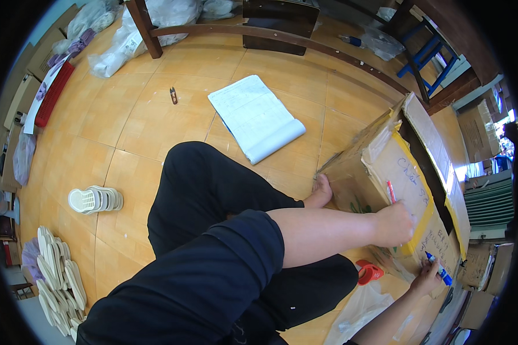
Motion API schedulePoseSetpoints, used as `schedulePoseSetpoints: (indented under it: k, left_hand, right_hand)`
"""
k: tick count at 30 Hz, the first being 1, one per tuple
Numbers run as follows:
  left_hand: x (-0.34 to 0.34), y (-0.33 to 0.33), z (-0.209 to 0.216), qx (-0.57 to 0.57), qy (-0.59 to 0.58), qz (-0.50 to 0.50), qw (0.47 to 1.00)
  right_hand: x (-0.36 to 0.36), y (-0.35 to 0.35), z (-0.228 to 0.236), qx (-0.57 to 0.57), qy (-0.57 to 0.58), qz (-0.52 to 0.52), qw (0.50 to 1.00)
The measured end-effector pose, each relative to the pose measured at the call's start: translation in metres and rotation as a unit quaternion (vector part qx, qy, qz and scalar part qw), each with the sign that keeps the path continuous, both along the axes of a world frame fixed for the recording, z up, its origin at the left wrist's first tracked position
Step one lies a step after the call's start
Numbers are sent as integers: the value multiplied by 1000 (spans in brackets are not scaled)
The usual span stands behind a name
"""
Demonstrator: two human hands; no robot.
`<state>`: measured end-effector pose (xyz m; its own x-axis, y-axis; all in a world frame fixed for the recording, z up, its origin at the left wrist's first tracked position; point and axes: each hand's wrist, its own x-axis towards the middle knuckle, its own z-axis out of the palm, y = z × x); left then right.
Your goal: The person sits on the floor and packs white slipper soles into a plastic bag, then places the bag into a cardboard box. The person uses a blue marker to write on the plastic bag and the box, then seals the box with yellow tape.
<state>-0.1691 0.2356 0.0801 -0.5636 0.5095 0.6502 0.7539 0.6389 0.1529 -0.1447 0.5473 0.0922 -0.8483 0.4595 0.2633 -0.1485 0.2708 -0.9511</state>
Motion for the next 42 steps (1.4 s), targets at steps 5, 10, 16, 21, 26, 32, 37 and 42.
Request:
schedulePoseSetpoints:
  k: [5, 10, 16, 21, 26, 32, 37, 42]
  left_hand:
    - [-4, -2, 3, -4, -13, -14, 1000]
    - [-4, -6, 2, 38, -24, -43, 998]
    - [-2, -15, 9, -13, -49, -41, 998]
    - [0, -17, 19, -23, -48, -36, 998]
    - [0, -16, 17, -21, -37, -33, 999]
    - [2, -18, 23, -26, -61, -40, 997]
    - [2, -17, 23, -16, -41, -41, 998]
    - [2, -18, 24, -32, -51, -31, 998]
  right_hand:
    - [-3, -6, -2, 12, 15, -21, 1000]
    - [1, -14, -2, 38, -39, -34, 998]
    - [3, -38, 1, 63, 24, -20, 997]
    - [9, -62, 15, 42, 5, -14, 999]
    - [9, -68, 21, 75, -2, 4, 997]
    - [8, -63, 16, 94, -1, -13, 995]
    - [8, -60, 14, 79, 4, -18, 997]
    - [6, -63, 15, 16, 43, -42, 998]
